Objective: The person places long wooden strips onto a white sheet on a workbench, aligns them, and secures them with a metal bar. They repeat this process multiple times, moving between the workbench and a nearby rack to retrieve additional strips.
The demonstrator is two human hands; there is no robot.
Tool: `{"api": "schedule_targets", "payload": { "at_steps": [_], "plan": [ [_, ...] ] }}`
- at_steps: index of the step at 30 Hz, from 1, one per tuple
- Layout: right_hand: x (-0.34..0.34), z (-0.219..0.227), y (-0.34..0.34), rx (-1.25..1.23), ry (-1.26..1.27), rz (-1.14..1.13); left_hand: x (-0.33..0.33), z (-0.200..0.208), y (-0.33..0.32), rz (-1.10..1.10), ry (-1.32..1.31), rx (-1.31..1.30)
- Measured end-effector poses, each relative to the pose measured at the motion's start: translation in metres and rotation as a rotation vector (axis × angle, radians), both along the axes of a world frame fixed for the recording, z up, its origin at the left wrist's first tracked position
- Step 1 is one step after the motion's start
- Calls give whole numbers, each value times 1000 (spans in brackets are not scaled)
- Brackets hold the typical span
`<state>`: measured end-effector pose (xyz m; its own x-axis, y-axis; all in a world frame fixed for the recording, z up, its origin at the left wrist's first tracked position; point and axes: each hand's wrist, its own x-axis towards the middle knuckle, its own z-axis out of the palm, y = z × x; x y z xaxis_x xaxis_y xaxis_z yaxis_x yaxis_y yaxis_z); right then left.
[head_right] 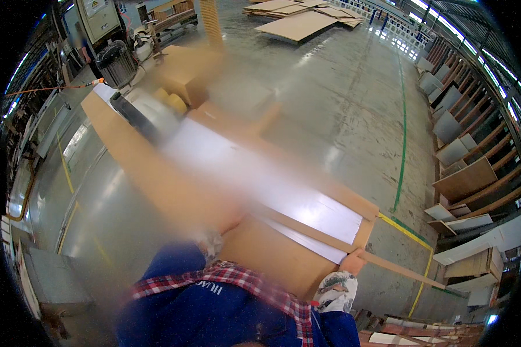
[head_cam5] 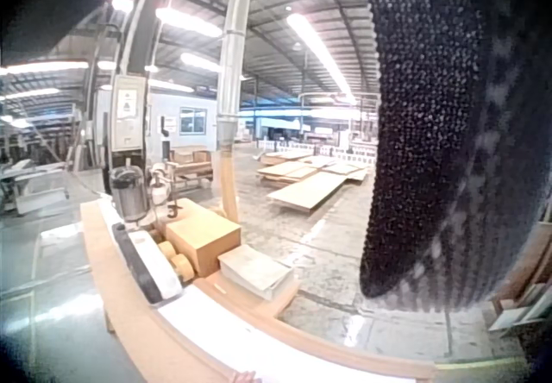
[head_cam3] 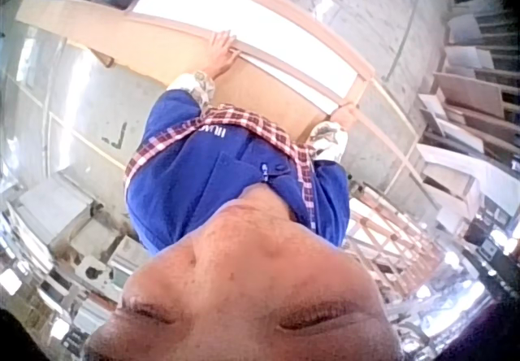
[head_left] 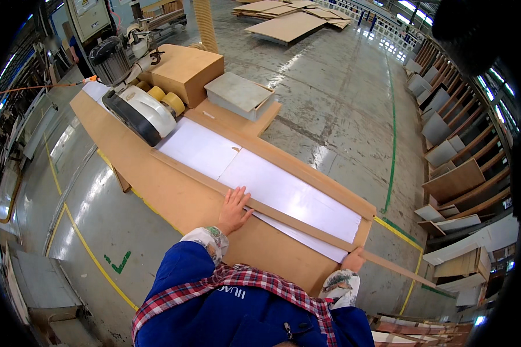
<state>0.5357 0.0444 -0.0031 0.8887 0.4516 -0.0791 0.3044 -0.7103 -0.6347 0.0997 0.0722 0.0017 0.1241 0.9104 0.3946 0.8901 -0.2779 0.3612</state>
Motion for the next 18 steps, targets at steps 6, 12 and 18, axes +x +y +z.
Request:
{"api": "schedule_targets", "payload": {
  "at_steps": [6, 12, 18],
  "plan": [
    [4, -5, 2, -86, 0, -51, 0, -3, 1, -12, -20, 31],
    [-1, 2, 1, -52, 1, -22, -2, -1, -1, -8, -19, 25],
    [-5, 9, 0, -26, -4, -27, 0, -2, 1, -2, -5, 7]
  ]
}}
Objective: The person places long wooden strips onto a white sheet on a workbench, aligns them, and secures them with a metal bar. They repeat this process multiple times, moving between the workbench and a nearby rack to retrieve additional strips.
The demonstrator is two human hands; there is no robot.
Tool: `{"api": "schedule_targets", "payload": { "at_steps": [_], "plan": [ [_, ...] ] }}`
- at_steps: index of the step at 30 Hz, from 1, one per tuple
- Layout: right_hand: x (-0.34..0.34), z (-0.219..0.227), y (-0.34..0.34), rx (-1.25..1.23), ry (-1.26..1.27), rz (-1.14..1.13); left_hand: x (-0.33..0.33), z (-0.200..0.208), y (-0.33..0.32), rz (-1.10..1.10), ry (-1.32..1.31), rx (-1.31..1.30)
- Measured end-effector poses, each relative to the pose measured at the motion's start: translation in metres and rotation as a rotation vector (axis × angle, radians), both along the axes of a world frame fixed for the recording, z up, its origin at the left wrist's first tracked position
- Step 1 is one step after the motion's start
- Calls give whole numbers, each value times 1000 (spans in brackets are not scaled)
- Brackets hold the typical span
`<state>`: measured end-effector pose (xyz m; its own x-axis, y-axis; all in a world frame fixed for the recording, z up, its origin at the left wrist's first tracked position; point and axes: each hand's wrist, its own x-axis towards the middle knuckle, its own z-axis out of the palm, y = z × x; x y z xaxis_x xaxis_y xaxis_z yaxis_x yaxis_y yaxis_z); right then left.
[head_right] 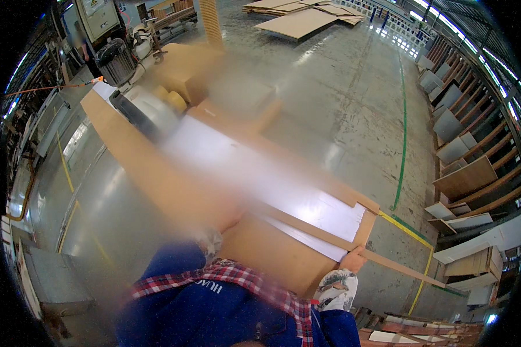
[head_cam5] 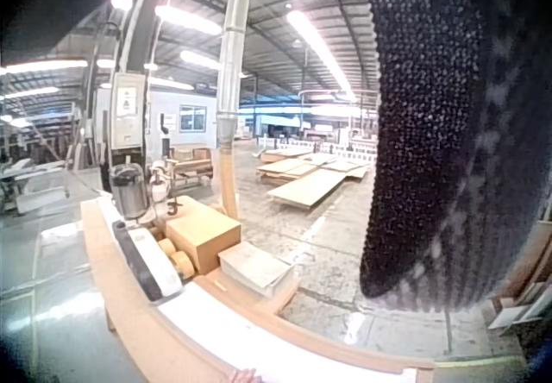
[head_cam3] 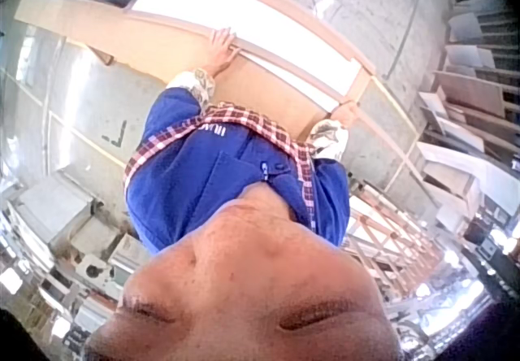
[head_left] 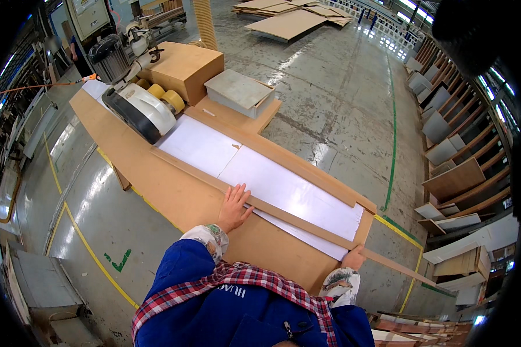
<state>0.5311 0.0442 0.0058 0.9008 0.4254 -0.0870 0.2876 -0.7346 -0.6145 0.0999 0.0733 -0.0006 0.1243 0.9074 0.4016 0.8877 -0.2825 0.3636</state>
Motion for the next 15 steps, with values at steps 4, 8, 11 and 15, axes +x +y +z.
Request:
{"api": "schedule_targets", "payload": {
  "at_steps": [4, 8, 11, 15],
  "plan": [
    [-3, 2, 3, -32, 18, -9, -3, -1, -2, 14, 5, -8],
    [-3, 1, 1, -1, -9, -30, 0, 1, 0, 1, 2, 12],
    [-3, 1, 1, -16, 8, -30, 0, 2, 0, 6, 7, -1],
    [4, -9, 2, -3, 13, -13, 0, 3, 0, 5, -6, 4]
  ]
}}
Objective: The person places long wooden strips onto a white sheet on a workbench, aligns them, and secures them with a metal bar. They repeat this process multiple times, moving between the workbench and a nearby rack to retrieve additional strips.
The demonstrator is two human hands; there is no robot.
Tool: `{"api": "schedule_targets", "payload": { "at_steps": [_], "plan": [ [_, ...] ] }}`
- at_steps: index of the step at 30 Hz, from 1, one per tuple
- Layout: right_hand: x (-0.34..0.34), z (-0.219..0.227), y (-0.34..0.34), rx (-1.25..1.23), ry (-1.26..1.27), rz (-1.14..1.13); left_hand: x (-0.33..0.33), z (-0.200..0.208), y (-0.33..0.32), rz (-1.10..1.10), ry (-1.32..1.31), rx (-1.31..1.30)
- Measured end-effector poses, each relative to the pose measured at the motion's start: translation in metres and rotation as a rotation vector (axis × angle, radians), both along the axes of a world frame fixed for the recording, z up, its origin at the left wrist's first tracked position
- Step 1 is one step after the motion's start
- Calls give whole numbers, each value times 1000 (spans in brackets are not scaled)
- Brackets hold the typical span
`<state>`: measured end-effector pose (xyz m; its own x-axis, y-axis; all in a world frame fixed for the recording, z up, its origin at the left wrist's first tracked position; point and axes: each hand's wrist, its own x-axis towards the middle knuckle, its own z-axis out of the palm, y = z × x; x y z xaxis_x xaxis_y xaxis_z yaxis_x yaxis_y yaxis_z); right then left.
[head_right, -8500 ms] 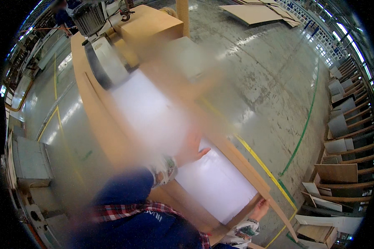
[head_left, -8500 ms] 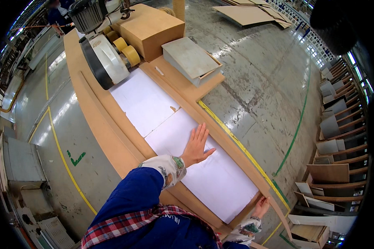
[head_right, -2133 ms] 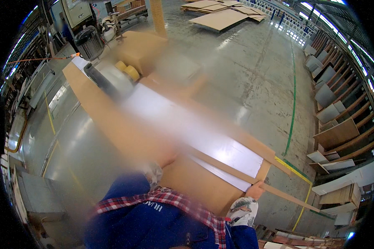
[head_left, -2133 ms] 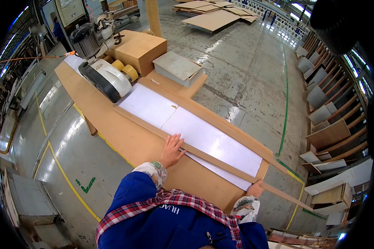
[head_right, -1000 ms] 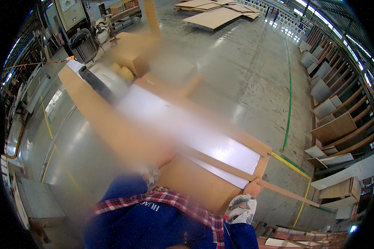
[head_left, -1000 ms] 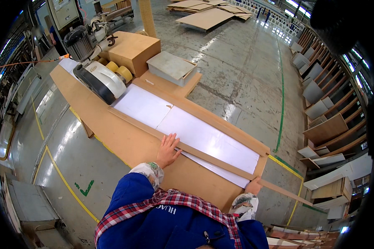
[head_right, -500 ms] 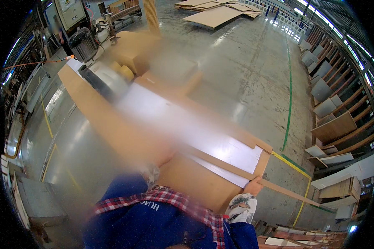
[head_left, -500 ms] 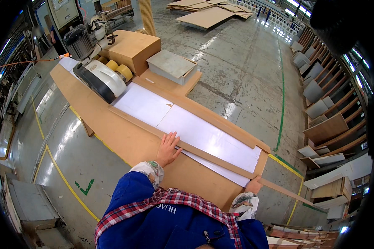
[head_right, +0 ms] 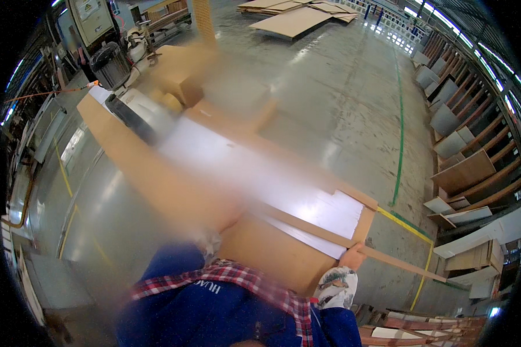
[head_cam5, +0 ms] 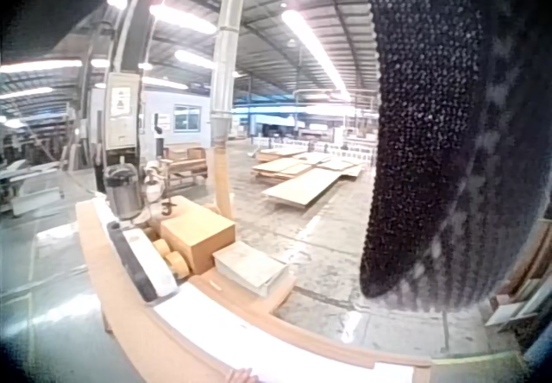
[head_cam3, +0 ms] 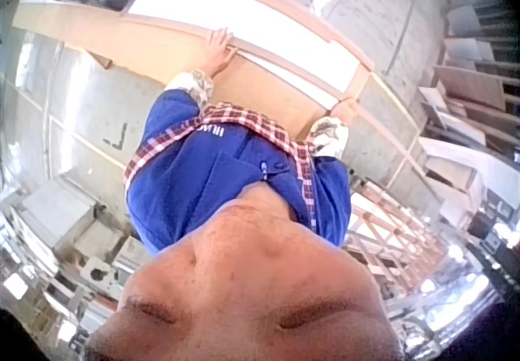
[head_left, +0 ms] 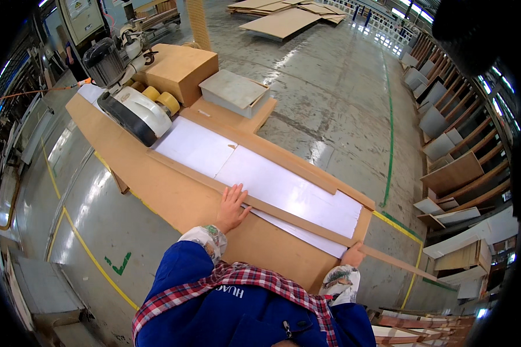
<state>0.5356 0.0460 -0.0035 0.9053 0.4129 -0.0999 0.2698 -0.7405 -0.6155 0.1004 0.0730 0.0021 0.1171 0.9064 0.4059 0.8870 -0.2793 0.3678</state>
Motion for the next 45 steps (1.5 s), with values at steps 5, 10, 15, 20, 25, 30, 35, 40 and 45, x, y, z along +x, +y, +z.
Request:
{"api": "schedule_targets", "payload": {
  "at_steps": [5, 10, 15, 20, 25, 30, 35, 40, 45],
  "plan": [
    [-8, 11, 0, -11, 6, 19, -2, -3, 0, 12, 25, -6],
    [-8, 12, -1, -17, -16, -7, -1, -5, 1, 7, 32, -10],
    [-2, 3, 0, -22, -18, -18, -1, -5, 1, 3, 35, -8],
    [-4, 6, 0, -29, -18, -14, -1, -4, 1, -3, 20, -13],
    [-10, 15, -2, 6, -6, 17, -1, -3, 1, 1, 20, -14],
    [-7, 10, -1, 45, -4, 23, -1, -3, 1, 0, 30, -10],
    [-8, 10, -2, 99, -16, 46, -2, -2, 0, 4, 45, -11],
    [-5, 7, -1, 14, -16, 31, -1, 0, -1, 1, 35, 1],
    [0, -1, -2, 53, -33, 42, -1, 0, -1, -2, 31, -8]
  ]
}}
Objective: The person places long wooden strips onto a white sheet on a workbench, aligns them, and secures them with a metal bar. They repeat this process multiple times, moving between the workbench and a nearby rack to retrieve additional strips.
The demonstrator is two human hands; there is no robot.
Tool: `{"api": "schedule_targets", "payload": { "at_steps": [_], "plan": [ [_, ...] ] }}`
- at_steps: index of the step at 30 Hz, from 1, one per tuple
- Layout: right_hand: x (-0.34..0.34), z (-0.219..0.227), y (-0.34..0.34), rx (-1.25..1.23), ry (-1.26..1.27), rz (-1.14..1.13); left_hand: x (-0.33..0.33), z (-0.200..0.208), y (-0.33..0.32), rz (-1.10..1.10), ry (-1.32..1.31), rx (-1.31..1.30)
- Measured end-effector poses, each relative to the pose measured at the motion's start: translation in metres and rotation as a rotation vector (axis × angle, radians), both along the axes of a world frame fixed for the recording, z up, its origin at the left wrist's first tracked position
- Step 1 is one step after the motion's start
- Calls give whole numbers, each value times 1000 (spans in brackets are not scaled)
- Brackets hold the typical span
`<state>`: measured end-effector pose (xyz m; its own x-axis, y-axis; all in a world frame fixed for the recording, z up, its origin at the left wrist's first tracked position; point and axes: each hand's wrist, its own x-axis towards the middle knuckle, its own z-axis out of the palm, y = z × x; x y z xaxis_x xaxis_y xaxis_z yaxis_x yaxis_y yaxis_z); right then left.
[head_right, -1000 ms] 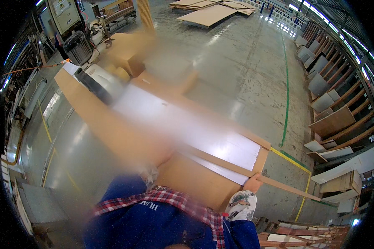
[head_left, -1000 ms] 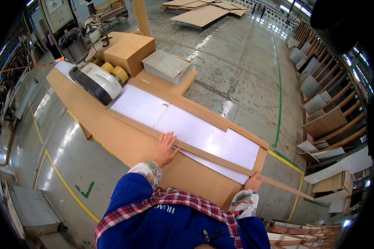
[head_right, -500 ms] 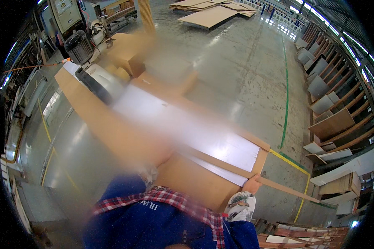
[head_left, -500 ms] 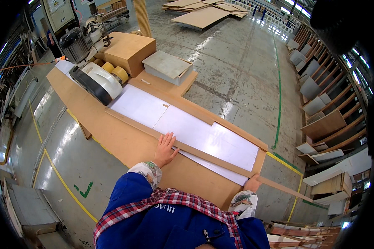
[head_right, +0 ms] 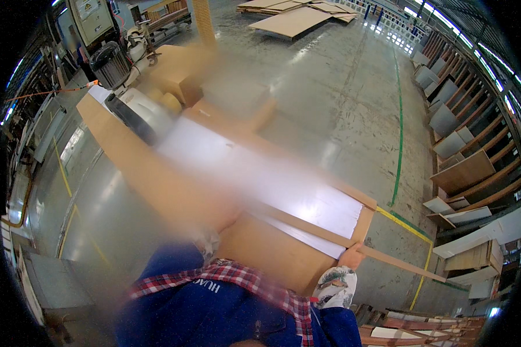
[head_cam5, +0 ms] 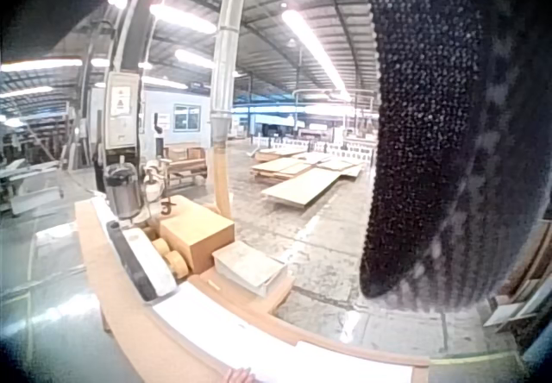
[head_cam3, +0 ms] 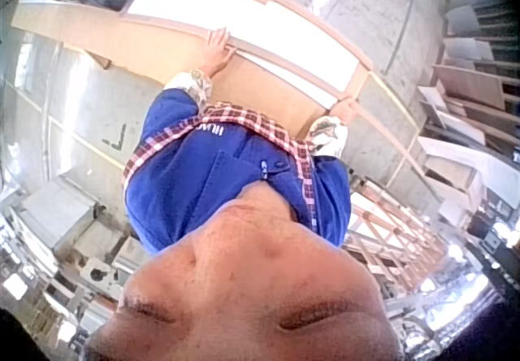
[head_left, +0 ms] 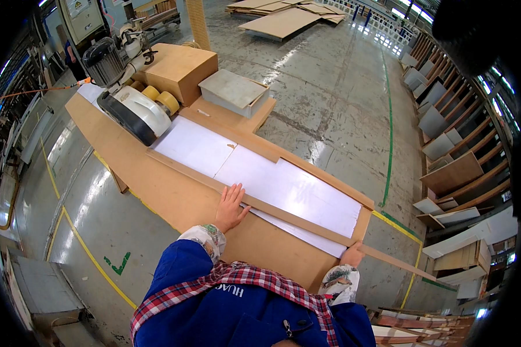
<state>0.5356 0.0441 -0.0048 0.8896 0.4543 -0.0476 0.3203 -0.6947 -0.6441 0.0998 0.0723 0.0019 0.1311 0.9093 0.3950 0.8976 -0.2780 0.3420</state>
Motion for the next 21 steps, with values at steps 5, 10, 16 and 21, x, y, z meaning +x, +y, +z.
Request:
{"api": "schedule_targets", "payload": {
  "at_steps": [5, 10, 16, 21],
  "plan": [
    [-6, 9, 1, -43, 16, 11, -3, -8, 1, 2, -16, -3],
    [1, 1, 0, -12, -3, 20, 0, -14, 4, 0, -12, -6],
    [-9, 16, 1, -31, 42, -13, -1, -12, 3, 6, -8, -14],
    [2, -2, 1, -11, 0, -12, -1, -12, 4, 0, 1, -2]
  ]
}}
